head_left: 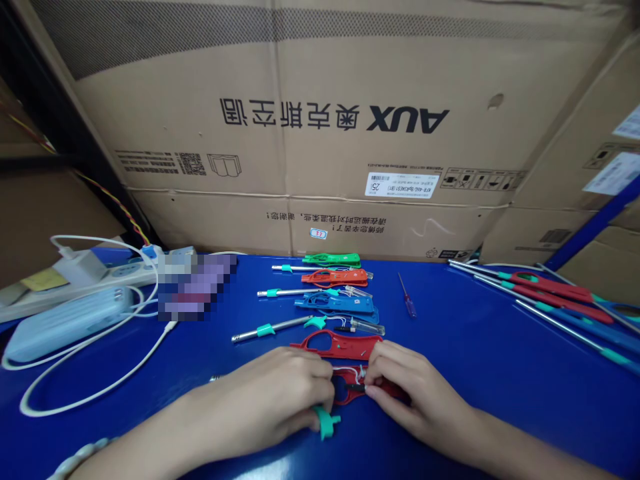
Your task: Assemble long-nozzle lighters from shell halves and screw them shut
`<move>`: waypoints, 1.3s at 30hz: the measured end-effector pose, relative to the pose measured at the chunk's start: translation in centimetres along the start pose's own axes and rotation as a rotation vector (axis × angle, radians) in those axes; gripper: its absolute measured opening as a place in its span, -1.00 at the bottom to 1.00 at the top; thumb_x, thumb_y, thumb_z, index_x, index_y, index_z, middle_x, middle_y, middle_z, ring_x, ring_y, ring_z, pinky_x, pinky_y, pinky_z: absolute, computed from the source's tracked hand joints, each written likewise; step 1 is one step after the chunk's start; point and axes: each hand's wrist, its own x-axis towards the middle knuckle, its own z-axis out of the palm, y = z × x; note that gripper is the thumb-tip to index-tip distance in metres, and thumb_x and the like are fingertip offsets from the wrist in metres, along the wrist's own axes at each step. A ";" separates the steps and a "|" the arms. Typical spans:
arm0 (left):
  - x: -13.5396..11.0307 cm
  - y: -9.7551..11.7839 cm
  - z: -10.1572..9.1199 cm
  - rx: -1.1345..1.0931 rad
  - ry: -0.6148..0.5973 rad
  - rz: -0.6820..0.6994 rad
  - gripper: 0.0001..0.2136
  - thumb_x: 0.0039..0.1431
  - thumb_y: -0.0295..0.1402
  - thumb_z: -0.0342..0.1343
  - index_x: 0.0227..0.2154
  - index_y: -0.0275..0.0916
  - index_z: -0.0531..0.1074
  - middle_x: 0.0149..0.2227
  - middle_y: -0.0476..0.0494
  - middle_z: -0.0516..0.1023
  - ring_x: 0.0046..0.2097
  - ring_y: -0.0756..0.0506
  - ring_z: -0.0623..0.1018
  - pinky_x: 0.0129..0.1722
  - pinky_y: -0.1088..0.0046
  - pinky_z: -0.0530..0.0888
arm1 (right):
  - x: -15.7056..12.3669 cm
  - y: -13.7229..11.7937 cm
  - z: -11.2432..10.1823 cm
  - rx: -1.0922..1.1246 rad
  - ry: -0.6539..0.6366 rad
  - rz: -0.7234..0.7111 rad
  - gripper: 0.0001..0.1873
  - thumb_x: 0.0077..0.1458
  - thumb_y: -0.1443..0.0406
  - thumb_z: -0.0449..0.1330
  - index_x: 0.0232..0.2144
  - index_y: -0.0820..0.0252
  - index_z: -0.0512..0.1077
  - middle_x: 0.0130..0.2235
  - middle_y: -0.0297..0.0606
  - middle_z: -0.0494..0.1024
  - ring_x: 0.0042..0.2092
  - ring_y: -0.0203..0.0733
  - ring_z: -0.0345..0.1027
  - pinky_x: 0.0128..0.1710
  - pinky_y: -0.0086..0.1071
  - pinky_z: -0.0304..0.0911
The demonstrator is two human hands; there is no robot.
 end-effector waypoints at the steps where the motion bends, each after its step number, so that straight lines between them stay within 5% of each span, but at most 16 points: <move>1: 0.1 -0.1 0.0 -0.017 0.033 0.001 -0.91 0.18 -0.53 0.17 -0.30 -0.22 0.43 -0.29 0.00 0.50 -0.24 -0.04 0.51 -0.25 0.51 0.39 | 0.0 0.0 0.0 0.000 -0.001 0.001 -0.89 0.22 0.38 0.07 -0.38 0.17 0.31 -0.35 -0.30 0.40 -0.31 -0.26 0.24 -0.31 -0.41 0.14; 7: 0.5 -0.7 0.2 0.026 0.224 -0.020 -0.92 0.23 -0.54 0.09 -0.29 -0.24 0.42 -0.26 -0.04 0.42 -0.26 -0.05 0.42 -0.31 0.49 0.35 | -0.2 0.1 0.1 0.023 0.005 0.021 -0.89 0.23 0.37 0.05 -0.36 0.17 0.32 -0.33 -0.29 0.42 -0.30 -0.25 0.25 -0.31 -0.40 0.14; 17: 1.2 -1.2 1.5 0.267 0.348 0.018 -0.95 0.22 -0.51 0.09 -0.32 -0.26 0.42 -0.27 -0.08 0.36 -0.28 -0.08 0.34 -0.34 0.41 0.29 | 0.1 0.0 0.1 0.140 0.035 0.105 -0.87 0.23 0.36 0.08 -0.38 0.17 0.36 -0.37 -0.32 0.40 -0.35 -0.28 0.23 -0.39 -0.44 0.10; 39: 1.7 -1.5 2.0 0.372 0.352 0.076 -0.83 0.34 -0.45 -0.04 -0.33 -0.28 0.44 -0.34 -0.07 0.34 -0.33 -0.08 0.29 -0.37 0.41 0.20 | 0.3 0.1 0.1 0.196 0.060 0.138 -0.84 0.23 0.36 0.08 -0.42 0.18 0.36 -0.41 -0.33 0.40 -0.39 -0.30 0.20 -0.42 -0.44 0.08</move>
